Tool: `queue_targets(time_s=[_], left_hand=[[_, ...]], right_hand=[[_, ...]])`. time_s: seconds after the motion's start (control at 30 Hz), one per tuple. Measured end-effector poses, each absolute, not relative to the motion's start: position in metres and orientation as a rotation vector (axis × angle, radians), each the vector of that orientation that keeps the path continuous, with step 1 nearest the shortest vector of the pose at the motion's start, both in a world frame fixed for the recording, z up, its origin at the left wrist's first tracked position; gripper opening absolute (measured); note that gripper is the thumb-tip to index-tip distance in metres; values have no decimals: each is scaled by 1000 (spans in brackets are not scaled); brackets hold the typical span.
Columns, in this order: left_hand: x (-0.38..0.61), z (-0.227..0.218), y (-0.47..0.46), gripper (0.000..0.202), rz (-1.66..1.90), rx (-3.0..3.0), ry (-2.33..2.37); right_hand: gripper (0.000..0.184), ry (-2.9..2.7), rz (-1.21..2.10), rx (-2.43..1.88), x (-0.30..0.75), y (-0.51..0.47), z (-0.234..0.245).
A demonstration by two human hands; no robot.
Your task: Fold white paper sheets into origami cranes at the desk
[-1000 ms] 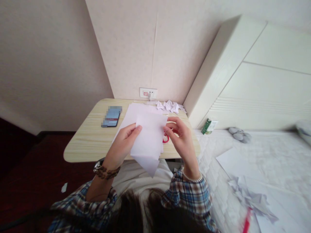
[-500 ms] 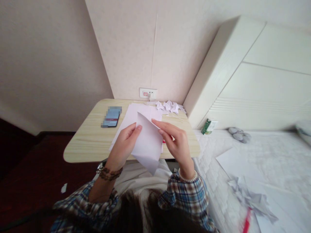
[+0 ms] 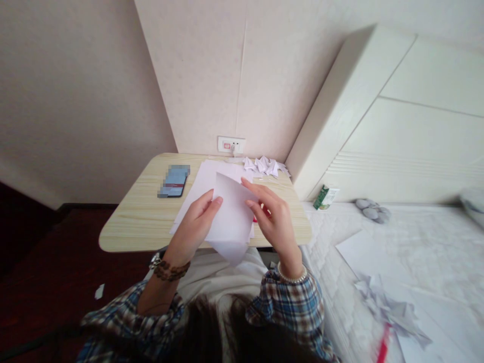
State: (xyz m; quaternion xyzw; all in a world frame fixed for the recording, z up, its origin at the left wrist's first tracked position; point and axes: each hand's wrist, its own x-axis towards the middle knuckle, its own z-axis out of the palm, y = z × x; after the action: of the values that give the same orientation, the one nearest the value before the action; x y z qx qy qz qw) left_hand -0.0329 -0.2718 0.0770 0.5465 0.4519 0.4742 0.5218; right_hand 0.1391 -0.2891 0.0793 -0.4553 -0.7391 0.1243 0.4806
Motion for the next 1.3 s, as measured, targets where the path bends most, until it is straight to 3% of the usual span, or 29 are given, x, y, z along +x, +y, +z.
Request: queue_targets(time_s=[0.2,0.57,0.87,0.93,1.1,1.3], left_hand=[[-33,78,-272,31,1169,1208,1066],[-37,85,-274,54,1028,1184,905],[-37,87,-275,30,1017,1217,908],[-37,87,-275,30,1012,1232,929],[-37,83,-272,32,1068,1247,993],[-32,85,-272,38,1310,978,989]], right_hand=[[20,-1536,440,-1274,142,-288,79],[29,-1039,644,-1066,148,-285,78],[12,-948,745,-960,153,-285,77],[15,-996,675,-1025,154,-282,73],[59,-1184,223,-1279,165,-281,67],[49,-1792,-43,-1193,161,-292,78]])
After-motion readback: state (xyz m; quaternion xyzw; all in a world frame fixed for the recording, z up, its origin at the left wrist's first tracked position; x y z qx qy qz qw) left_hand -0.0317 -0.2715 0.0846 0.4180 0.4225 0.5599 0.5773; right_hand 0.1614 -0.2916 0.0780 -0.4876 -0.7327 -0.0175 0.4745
